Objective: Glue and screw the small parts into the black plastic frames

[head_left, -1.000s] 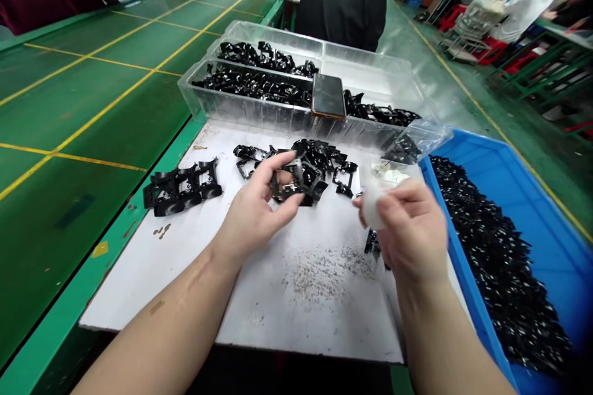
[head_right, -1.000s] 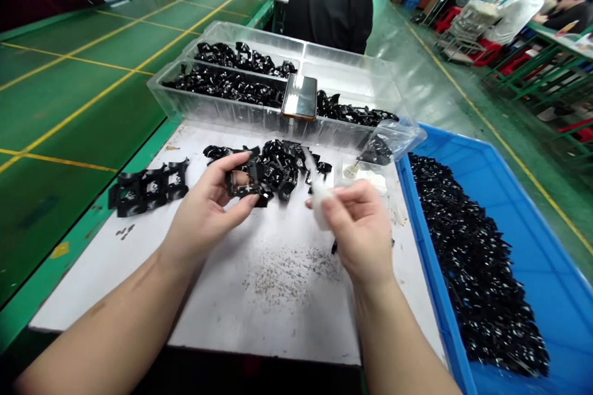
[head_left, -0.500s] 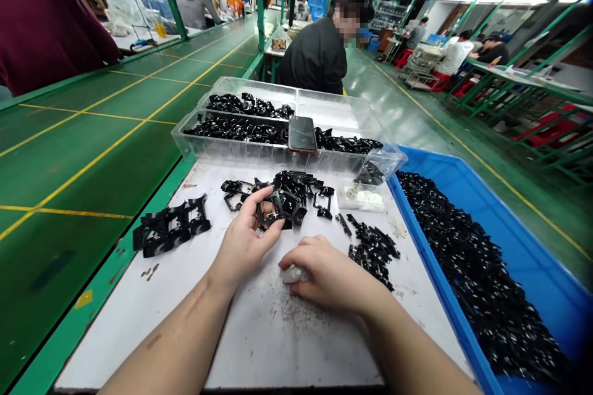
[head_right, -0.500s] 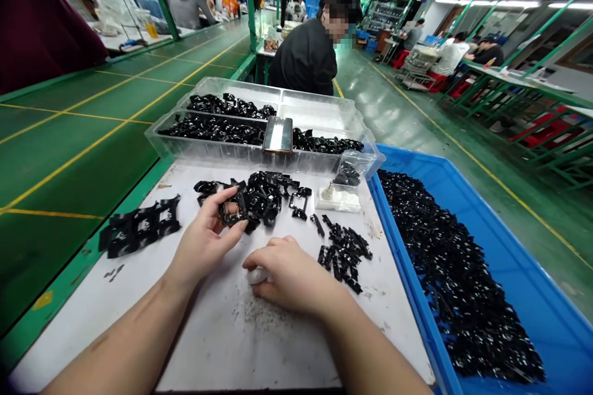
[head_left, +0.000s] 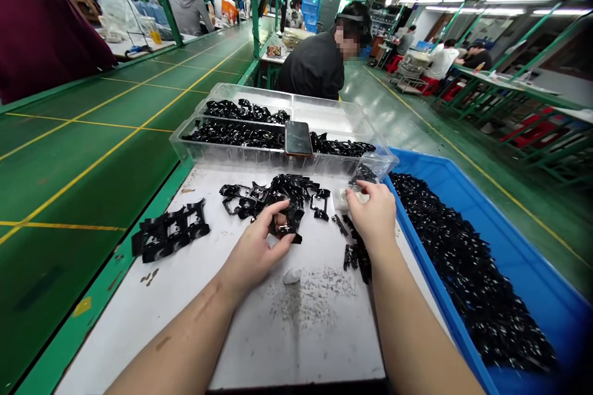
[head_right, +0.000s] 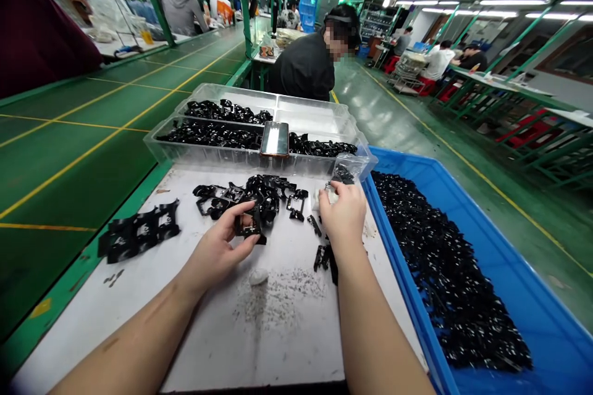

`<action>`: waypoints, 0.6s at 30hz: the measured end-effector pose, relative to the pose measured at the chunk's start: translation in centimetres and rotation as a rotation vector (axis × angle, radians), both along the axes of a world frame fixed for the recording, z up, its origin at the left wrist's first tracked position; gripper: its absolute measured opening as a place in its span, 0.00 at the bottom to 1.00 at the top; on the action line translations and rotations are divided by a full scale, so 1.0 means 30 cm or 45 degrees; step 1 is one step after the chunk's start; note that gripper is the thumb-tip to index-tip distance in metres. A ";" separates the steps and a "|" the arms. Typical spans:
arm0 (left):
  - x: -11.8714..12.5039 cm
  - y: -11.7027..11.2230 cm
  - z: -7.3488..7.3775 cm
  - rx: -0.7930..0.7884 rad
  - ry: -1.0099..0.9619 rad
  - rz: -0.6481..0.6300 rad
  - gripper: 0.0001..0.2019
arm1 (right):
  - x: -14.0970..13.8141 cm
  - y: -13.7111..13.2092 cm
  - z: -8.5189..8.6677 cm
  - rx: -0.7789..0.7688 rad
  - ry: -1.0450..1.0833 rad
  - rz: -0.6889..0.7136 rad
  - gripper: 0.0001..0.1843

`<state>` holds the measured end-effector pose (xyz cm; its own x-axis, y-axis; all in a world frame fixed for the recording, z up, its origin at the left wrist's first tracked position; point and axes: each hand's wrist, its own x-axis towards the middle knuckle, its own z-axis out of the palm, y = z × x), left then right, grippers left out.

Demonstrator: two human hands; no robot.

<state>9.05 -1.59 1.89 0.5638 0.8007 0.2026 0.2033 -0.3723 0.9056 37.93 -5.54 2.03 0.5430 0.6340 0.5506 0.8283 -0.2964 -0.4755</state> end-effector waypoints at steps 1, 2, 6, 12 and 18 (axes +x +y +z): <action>0.001 0.000 0.000 0.010 0.005 -0.014 0.27 | 0.001 0.012 -0.011 0.005 -0.005 -0.006 0.19; 0.002 -0.001 0.002 0.020 0.014 -0.026 0.27 | 0.001 0.019 -0.018 0.013 -0.011 -0.010 0.17; 0.005 -0.007 0.022 0.049 0.038 -0.042 0.27 | -0.005 0.008 0.009 0.115 -0.056 -0.038 0.15; 0.003 -0.020 0.040 -0.001 0.015 -0.070 0.29 | -0.142 -0.090 0.110 0.783 0.093 0.328 0.05; 0.002 -0.031 0.030 -0.013 0.024 -0.147 0.30 | -0.299 -0.157 0.097 0.819 0.247 0.821 0.16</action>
<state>9.11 -2.53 2.79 0.6559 0.7322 0.1834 0.1768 -0.3852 0.9057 28.97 -10.25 4.95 0.3116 0.4493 0.8372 0.6298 0.5621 -0.5361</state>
